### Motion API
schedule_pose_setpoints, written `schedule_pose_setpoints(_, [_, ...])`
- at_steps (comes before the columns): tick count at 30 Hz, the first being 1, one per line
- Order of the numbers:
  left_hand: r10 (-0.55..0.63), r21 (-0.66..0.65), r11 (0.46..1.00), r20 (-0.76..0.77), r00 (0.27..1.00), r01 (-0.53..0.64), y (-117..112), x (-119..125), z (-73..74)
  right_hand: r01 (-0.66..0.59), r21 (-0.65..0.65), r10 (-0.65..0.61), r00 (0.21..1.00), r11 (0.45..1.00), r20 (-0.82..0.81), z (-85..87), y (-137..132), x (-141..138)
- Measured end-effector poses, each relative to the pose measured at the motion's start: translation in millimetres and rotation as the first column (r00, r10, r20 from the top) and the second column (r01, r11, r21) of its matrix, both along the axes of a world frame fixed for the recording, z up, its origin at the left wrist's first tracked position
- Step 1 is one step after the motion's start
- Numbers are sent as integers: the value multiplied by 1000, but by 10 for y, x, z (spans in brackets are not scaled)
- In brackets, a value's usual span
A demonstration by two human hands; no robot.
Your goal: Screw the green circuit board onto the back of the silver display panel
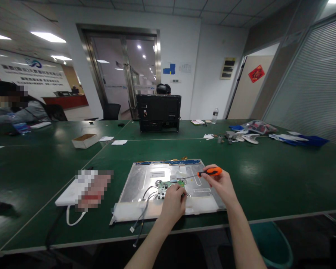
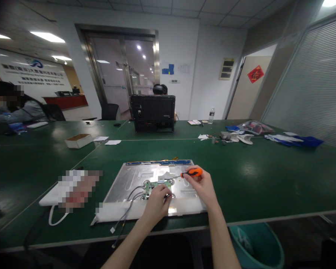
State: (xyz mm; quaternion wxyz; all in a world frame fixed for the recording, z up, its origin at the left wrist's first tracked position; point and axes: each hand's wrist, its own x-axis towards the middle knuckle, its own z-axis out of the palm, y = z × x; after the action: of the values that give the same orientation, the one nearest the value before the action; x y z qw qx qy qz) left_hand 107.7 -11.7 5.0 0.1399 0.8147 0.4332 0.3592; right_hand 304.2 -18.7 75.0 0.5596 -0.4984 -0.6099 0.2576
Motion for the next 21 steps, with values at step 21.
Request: schedule_pose_setpoints(21, [11,22,1000,-44,999,-10,-14,-3,10,-7,9,7,1000,1000,17,-18,14,20])
